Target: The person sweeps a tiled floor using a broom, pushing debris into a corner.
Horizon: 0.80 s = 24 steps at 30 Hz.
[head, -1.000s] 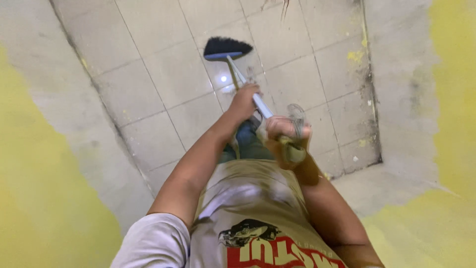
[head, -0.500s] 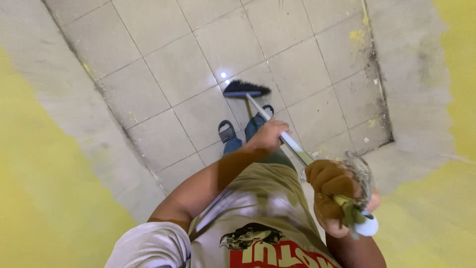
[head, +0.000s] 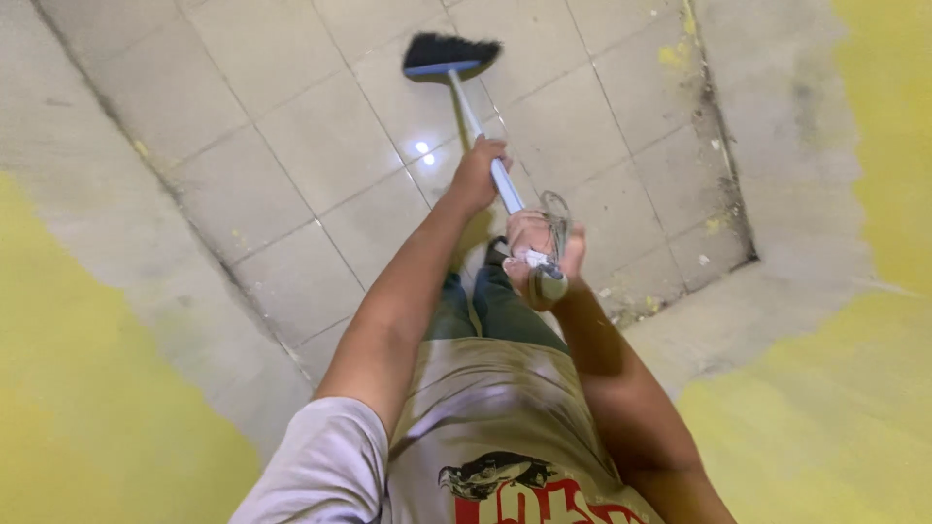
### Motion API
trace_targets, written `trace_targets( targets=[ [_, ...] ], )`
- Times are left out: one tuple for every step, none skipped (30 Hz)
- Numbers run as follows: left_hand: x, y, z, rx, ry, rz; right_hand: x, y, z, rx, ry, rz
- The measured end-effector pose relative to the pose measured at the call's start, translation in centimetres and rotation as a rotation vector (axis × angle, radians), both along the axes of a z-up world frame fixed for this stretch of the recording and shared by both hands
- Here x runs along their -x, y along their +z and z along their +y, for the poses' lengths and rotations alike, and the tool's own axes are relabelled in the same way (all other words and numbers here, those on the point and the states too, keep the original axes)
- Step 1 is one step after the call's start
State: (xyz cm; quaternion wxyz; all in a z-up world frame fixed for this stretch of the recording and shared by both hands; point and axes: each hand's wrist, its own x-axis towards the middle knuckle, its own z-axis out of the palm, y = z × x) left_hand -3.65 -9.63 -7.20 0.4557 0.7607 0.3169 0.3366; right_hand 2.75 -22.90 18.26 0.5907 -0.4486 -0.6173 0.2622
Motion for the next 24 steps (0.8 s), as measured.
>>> trace_targets(
  targets=[
    [0.1,-0.6,-0.8,0.033,-0.022,0.068,-0.1,-0.4,-0.3,-0.01,-0.001,0.096],
    [0.0,-0.5,-1.9,0.066,-0.046,0.136,-0.3,-0.5,-0.7,-0.02,-0.004,0.193],
    [0.0,0.0,-2.7,0.049,-0.055,0.103,-0.4,0.0,-1.2,0.053,-0.018,0.208],
    [-0.6,0.7,-4.0,0.033,-0.064,0.071,-1.0,1.2,-2.4,0.125,-0.032,0.221],
    [-1.0,1.6,-5.3,0.013,-0.086,0.038,-1.8,2.9,-4.2,0.194,-0.057,0.234],
    [-0.5,2.6,-7.0,0.035,-0.123,0.064,-2.5,4.5,-5.7,0.262,-0.082,0.247],
    [-0.7,3.7,-8.4,0.044,-0.161,0.08,-3.2,5.7,-6.5,0.279,-0.079,0.287],
    [-1.0,4.9,-10.2,0.131,-0.198,0.138,-3.7,6.8,-7.3,0.295,-0.074,0.327],
    [-0.8,6.1,-11.3,0.199,-0.226,0.197,-3.8,7.5,-7.9,0.285,-0.07,0.338],
    [-0.6,7.2,-12.9,0.173,-0.234,0.142,-3.8,8.2,-8.7,0.274,-0.066,0.349],
    [-0.5,8.1,-14.0,0.155,-0.241,0.093,-4.1,8.5,-9.3,0.272,-0.061,0.367],
    [-0.4,8.5,-13.9,0.17,-0.242,0.126,-4.6,8.2,-9.4,0.273,-0.028,0.366],
    [-0.3,8.9,-14.5,0.203,-0.249,0.157,-4.9,8.1,-9.8,0.29,-0.004,0.366],
    [-0.1,9.3,-15.3,0.235,-0.256,0.188,-5.1,8.0,-10.4,0.308,0.02,0.366],
    [-0.1,9.4,-15.4,0.226,-0.255,0.187,-5.3,7.8,-10.5,0.287,0.027,0.36],
    [-0.1,9.3,-15.7,0.217,-0.254,0.186,-5.3,7.7,-10.7,0.265,0.035,0.355],
    [0.1,9.1,-16.0,0.208,-0.249,0.189,-5.1,7.6,-10.9,0.243,0.047,0.353],
    [0.1,8.8,-16.1,0.238,-0.228,0.179,-5.1,7.5,-10.9,0.222,0.059,0.351],
    [0.0,8.5,-15.6,0.268,-0.208,0.172,-5.2,7.4,-10.4,0.199,0.072,0.353],
    [0.1,8.3,-15.3,0.299,-0.187,0.164,-5.1,7.4,-10.0,0.177,0.084,0.355],
    [0.5,7.9,-15.4,0.321,-0.16,0.155,-4.6,7.1,-9.9,0.166,0.086,0.312],
    [1.1,7.7,-15.5,0.344,-0.134,0.144,-3.9,6.8,-9.8,0.154,0.087,0.269],
    [1.2,8.0,-15.4,0.373,-0.106,0.135,-3.7,7.0,-9.4,0.148,0.088,0.229],
    [1.2,8.5,-15.0,0.291,-0.103,0.115,-3.7,7.3,-8.8,0.099,0.069,0.216]
  ],
)
